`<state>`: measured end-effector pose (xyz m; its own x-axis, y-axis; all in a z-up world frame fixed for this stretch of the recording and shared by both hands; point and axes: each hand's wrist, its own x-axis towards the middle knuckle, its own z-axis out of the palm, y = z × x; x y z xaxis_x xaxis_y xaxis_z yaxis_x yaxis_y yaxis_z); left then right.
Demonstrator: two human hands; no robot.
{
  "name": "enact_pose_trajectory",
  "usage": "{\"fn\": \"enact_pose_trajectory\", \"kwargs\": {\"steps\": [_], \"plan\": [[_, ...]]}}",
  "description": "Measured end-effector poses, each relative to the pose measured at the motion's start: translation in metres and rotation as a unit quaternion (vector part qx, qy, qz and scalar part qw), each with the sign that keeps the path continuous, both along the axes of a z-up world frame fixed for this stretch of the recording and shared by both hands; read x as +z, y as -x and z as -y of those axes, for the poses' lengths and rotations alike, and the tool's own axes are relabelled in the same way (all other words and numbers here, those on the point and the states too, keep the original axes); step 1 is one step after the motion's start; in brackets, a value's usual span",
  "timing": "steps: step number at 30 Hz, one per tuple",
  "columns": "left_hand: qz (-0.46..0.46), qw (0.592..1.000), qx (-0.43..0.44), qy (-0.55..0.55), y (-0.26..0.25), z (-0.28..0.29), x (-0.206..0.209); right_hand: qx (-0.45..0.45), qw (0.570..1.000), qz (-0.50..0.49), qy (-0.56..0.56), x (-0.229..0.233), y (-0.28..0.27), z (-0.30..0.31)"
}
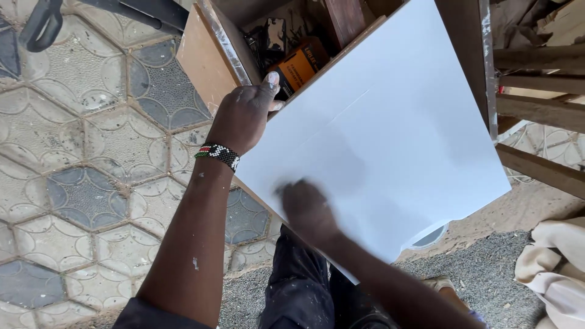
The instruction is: The person paints a white rectangular board using a sponge, repeatedly dipping it into a bucket of white paint. After applying the paint, the person places the board on a wooden table and then uses a sanding block to smooth the surface.
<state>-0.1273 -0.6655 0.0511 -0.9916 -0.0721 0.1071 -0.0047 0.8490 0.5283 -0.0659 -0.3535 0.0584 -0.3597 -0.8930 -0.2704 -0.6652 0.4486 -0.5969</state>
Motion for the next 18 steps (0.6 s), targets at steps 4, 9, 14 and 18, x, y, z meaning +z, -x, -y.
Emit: {"fn": "enact_pose_trajectory", "kwargs": {"steps": [4, 9, 14, 18], "plan": [[-0.006, 1.0, 0.003, -0.014, -0.002, -0.003, -0.001, -0.13, 0.99, 0.026, 0.057, -0.071, 0.299, -0.12], [-0.01, 1.0, 0.016, -0.016, 0.007, -0.009, 0.007, -0.151, 0.972, -0.174, 0.045, 0.023, 0.456, -0.131], [0.121, 0.975, 0.122, -0.142, 0.023, -0.021, 0.035, -0.349, 0.932, 0.083, 0.046, -0.014, 0.16, -0.032], [0.281, 0.864, 0.254, -0.332, 0.032, -0.019, 0.056, -0.1, 0.962, 0.157, -0.198, 0.048, -0.035, 0.062]]}}
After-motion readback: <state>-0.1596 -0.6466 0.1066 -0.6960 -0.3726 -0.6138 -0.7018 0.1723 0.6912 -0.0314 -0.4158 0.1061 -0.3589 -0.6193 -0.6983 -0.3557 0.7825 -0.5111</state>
